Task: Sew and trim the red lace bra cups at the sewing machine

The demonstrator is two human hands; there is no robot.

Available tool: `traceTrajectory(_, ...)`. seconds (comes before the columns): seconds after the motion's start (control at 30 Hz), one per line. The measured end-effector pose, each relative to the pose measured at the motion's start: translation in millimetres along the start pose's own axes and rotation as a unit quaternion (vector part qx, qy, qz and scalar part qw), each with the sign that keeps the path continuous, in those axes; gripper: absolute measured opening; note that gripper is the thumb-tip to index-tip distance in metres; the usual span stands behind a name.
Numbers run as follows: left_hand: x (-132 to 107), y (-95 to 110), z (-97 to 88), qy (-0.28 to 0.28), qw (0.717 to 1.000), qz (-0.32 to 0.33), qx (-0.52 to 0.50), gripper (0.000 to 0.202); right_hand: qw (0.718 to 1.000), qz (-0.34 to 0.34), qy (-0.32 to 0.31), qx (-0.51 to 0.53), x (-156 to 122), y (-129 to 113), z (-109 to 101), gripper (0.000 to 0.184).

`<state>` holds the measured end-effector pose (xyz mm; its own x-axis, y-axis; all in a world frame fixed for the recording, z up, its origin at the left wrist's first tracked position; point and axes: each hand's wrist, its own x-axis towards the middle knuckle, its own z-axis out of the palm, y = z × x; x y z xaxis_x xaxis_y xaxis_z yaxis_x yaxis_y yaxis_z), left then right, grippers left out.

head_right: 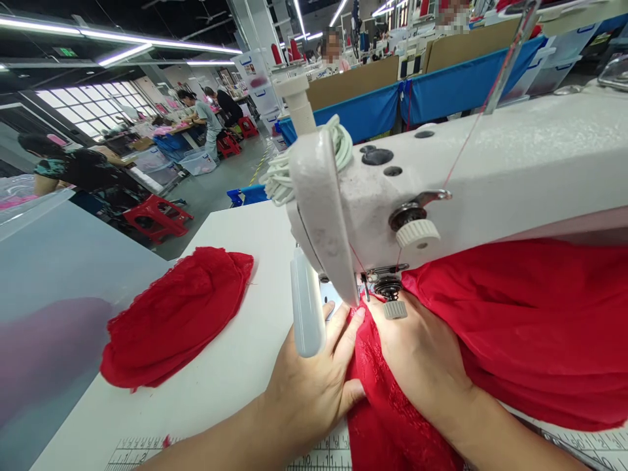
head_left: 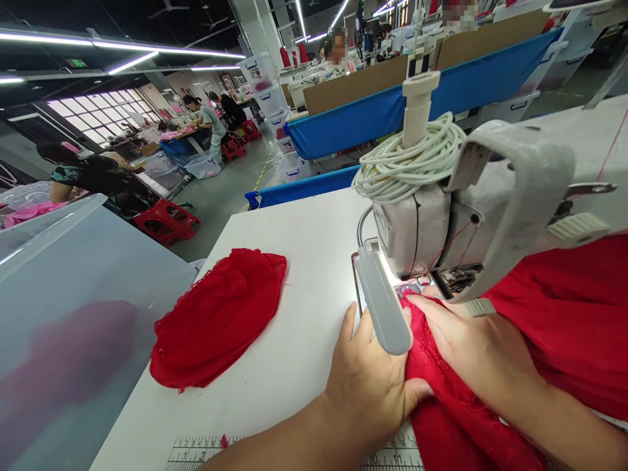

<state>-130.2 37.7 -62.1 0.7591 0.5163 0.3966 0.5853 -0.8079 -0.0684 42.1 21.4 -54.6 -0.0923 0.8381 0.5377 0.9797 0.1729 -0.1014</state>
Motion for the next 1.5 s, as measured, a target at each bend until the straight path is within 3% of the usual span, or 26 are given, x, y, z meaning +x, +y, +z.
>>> traceTrajectory(0.2,1,1,-3.4,-0.037,0.999,0.000,0.009,0.059,0.999,0.025,-0.026,-0.003,1,-1,0,0.032)
traceTrajectory(0.47,1,-2,-5.0,-0.075,0.997,-0.008,0.002,0.062,1.000,0.010,-0.002,0.025,6,-5,-8,0.030)
traceTrajectory(0.9,1,-2,-8.1,-0.100,0.995,-0.019,0.010,0.059,0.995,0.038,-0.079,0.052,3,-2,-6,0.031)
traceTrajectory(1.03,3,-1,-11.3,-0.117,0.993,-0.030,0.001,0.061,0.995,0.037,-0.077,0.060,2,-2,-4,0.029)
traceTrajectory(1.27,4,-1,-10.2,-0.078,0.997,-0.023,0.002,0.066,0.998,0.018,-0.018,0.051,2,-3,-4,0.032)
traceTrajectory(1.5,4,-1,-7.4,-0.009,0.999,-0.031,-0.007,0.088,0.999,0.027,-0.045,0.012,-2,1,0,0.029)
